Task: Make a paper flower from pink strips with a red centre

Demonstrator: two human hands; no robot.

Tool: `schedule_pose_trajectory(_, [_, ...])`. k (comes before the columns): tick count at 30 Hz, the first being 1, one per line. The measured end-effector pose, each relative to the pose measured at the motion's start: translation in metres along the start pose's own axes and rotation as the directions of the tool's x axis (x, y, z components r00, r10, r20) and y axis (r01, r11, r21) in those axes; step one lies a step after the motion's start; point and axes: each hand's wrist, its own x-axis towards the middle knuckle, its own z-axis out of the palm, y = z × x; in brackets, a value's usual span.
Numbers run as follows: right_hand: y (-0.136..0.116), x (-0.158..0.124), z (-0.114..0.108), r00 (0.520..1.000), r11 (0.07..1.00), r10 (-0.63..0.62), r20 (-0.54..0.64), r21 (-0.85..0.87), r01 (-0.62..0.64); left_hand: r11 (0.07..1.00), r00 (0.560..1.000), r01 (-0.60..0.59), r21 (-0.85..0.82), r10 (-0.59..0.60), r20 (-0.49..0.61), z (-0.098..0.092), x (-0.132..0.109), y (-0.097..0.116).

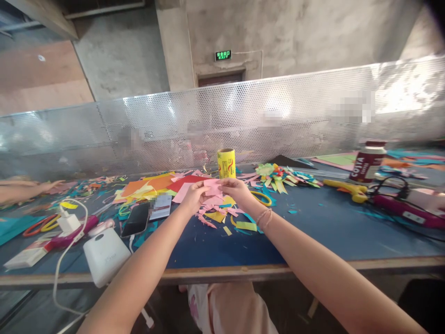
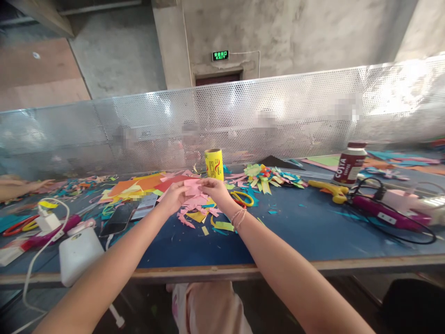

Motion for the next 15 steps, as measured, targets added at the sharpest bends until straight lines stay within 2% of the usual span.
schedule_pose_trajectory(10, [0.0006,0.0006,-0.001,0.999,0.998,0.041,0.029,0.037,-0.042,1.0,1.0,0.018,0.0,-0.018,0.001,0.0002,-0.0002,0.0])
schedule_pose_trajectory(15, [0.0019,0.0005,-0.001,0.999,0.999,0.016,0.029,0.048,-0.018,0.999,0.999,0.045,0.01,-0.045,0.013,0.0008,-0.0006,0.0002])
